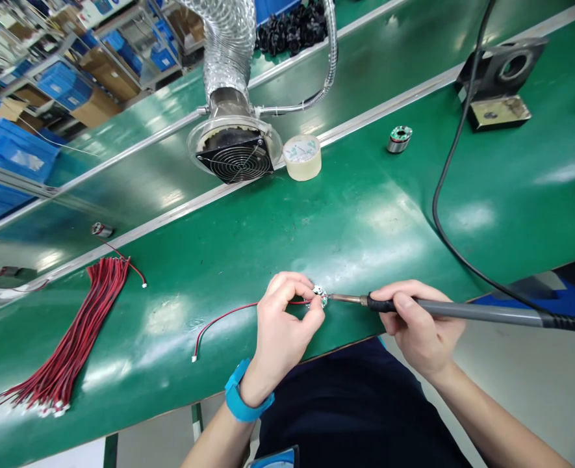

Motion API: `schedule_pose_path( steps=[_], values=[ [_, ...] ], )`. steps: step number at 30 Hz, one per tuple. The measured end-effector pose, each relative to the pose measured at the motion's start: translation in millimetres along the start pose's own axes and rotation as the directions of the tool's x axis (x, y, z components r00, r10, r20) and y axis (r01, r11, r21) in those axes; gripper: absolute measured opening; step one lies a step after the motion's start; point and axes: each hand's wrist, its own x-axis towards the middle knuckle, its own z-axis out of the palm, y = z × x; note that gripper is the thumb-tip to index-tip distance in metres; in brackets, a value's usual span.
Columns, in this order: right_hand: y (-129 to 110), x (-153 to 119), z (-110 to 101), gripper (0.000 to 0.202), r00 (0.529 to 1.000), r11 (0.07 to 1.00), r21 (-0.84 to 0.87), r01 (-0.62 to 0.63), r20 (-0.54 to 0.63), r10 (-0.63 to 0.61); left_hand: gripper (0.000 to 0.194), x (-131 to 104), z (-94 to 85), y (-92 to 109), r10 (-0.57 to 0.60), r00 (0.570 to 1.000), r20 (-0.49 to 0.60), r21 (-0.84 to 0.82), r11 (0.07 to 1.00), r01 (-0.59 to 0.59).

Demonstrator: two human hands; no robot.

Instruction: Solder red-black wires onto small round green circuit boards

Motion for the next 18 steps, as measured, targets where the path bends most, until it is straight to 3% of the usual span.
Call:
schedule_pose_path(
  steps=[7,14,18],
  values=[
    [2.9,-1.7,-3.8,0.022,0.997,0.996,-0.057,0.065,0.034,-0.063,0.018,1.2,-0.8,1.7,0.002,1.000,0.010,0.007,1.000,-0.002],
    [-1.1,-1.7,-2.4,0.023,0.992,0.997,0.036,-0.071,-0.104,0.074,0.017,2.1,-1.8,2.6,-0.012,1.000,0.020,0.016,1.000,0.011],
    [-1.4,0.2,-1.3,0.023,0.993,0.997,0.038,-0.065,-0.095,0.068,0.017,2.6,-2.0,3.3,-0.010,1.000,0.025,0.019,1.000,0.009]
  ],
)
